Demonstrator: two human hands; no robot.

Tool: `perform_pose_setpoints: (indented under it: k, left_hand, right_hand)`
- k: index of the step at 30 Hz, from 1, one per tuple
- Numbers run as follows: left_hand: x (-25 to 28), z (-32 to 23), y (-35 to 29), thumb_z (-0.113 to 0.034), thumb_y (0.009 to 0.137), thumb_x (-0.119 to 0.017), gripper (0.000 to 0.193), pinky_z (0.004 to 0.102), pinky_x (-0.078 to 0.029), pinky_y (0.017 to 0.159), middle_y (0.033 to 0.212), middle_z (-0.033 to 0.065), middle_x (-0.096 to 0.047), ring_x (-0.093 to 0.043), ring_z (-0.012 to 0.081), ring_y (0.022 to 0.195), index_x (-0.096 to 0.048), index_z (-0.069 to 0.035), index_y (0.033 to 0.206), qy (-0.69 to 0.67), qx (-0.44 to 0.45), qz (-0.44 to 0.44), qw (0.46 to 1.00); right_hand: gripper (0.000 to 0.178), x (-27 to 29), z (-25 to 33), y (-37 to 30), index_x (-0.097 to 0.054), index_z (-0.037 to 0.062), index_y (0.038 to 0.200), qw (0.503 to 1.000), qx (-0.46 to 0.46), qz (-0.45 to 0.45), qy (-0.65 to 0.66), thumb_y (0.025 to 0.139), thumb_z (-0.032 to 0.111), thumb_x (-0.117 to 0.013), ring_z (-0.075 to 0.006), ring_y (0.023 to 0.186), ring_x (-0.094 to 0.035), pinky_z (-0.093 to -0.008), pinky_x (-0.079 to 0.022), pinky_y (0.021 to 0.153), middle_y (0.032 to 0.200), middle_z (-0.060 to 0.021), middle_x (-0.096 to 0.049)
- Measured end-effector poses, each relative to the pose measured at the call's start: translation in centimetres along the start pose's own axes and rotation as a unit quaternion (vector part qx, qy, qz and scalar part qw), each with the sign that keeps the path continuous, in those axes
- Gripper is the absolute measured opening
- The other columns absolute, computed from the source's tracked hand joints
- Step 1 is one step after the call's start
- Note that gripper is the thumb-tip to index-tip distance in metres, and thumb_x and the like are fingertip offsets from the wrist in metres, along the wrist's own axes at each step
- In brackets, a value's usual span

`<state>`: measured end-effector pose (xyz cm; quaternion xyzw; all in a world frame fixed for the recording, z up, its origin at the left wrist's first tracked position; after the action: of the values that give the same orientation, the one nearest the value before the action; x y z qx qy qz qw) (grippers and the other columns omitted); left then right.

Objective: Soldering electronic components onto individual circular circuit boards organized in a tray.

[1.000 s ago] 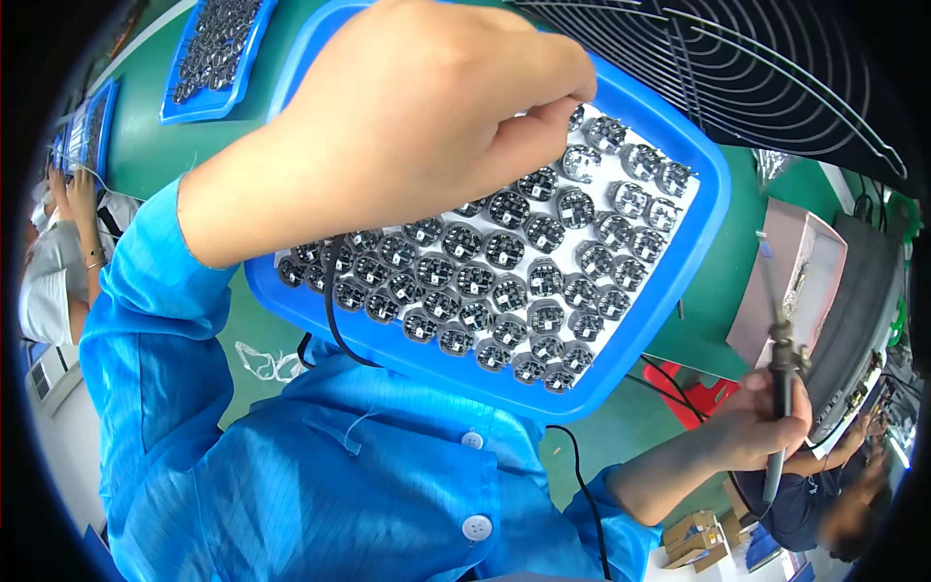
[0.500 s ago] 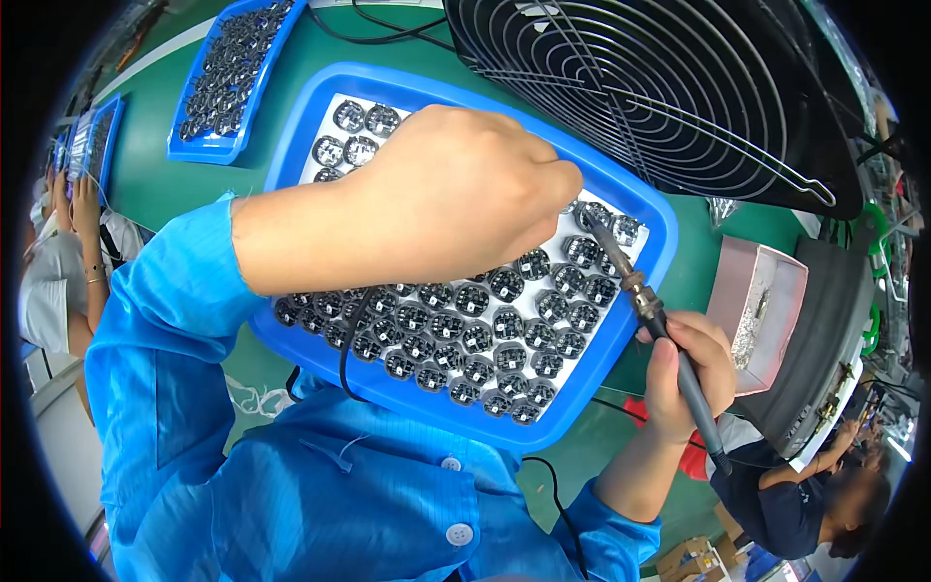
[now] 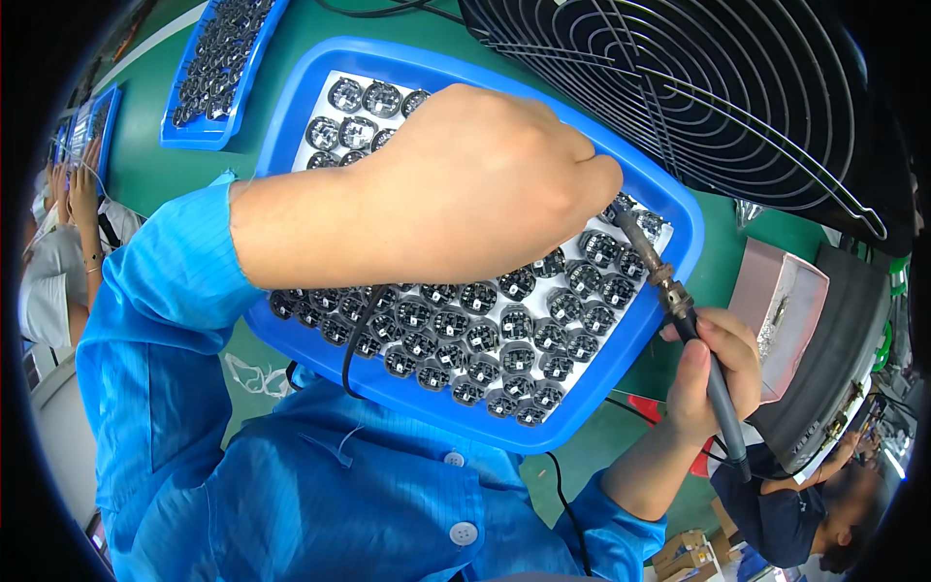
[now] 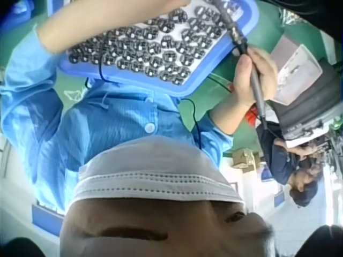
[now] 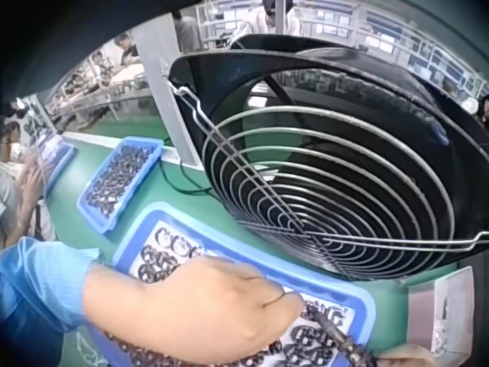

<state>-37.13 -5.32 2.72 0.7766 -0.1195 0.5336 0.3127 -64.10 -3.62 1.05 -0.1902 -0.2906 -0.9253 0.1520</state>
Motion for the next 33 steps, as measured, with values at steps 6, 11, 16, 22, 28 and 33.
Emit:
perform_pose_setpoints:
  k: [6,11,16,22,28,33]
  left_hand:
    - [0.3,-0.5,-0.2,-0.012,0.073,-0.079,0.026,0.0379,-0.051,0.057,0.068,0.0013,-0.055,-0.061,0.023,0.063,-0.068,-0.008,0.096,-0.002,-0.026,-0.029,0.999]
    - [0.0,-0.8,0.0,-0.012,0.07,-0.079,0.027,0.0356,-0.05,0.055,0.069,0.0005,-0.056,-0.061,0.021,0.063,-0.068,-0.007,0.095,0.0,-0.036,-0.017,0.999]
    - [0.0,-0.9,0.1,-0.014,0.07,-0.078,0.027,0.0341,-0.05,0.053,0.069,0.0003,-0.056,-0.061,0.0199,0.062,-0.068,-0.007,0.094,0.0,-0.037,-0.005,0.999]
    - [0.3,-0.7,0.0,-0.013,0.07,-0.077,0.029,0.0341,-0.051,0.054,0.071,0.0012,-0.058,-0.062,0.0198,0.063,-0.069,-0.006,0.097,0.002,-0.041,-0.007,0.999]
    - [0.3,-1.1,0.1,-0.014,0.069,-0.077,0.031,0.0342,-0.05,0.053,0.073,0.001,-0.059,-0.063,0.0198,0.064,-0.069,-0.005,0.098,-0.004,-0.06,0.004,0.998]
    - [0.4,-1.3,0.1,-0.015,0.068,-0.077,0.03,0.0341,-0.05,0.052,0.073,0.0009,-0.059,-0.062,0.0198,0.064,-0.068,-0.005,0.095,-0.007,-0.065,0.019,0.998]
  right_hand:
    - [0.019,0.2,0.1,0.0,-0.063,-0.0081,0.1,1.0,0.008,0.006,-0.011,0.091,0.005,-0.073,-0.0264,0.066,-0.07,-0.0328,-0.057,0.059,0.09,-0.0238,-0.07]
    - [0.021,0.0,-0.3,0.1,-0.063,-0.0085,0.098,1.0,0.005,-0.001,-0.017,0.09,0.006,-0.074,-0.0267,0.067,-0.071,-0.0328,-0.057,0.06,0.086,-0.0238,-0.07]
    - [0.021,0.5,-0.4,0.1,-0.063,-0.0087,0.099,1.0,0.006,0.009,-0.011,0.089,0.007,-0.074,-0.0266,0.067,-0.07,-0.0327,-0.057,0.06,0.087,-0.0241,-0.07]
    - [0.021,0.6,-0.6,0.0,-0.063,-0.0086,0.098,1.0,0.001,0.005,0.018,0.09,0.007,-0.075,-0.0266,0.067,-0.07,-0.0334,-0.057,0.06,0.086,-0.0239,-0.07]
    - [0.022,0.3,-0.6,0.2,-0.063,-0.0085,0.099,1.0,0.008,0.002,-0.002,0.091,0.008,-0.075,-0.0264,0.066,-0.07,-0.0331,-0.057,0.06,0.086,-0.0234,-0.07]
    - [0.021,0.4,-0.5,0.3,-0.063,-0.0086,0.099,1.0,0.011,0.008,0.001,0.091,0.008,-0.074,-0.0266,0.066,-0.07,-0.0327,-0.058,0.06,0.086,-0.0235,-0.07]
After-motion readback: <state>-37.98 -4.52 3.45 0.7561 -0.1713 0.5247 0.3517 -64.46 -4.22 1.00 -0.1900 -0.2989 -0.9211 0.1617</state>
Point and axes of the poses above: each hand's wrist, its own y-axis towards the middle knuckle, its own x-axis out of the back of the hand, z = x × y, the point moved 4 cm from there along y, towards the middle knuckle
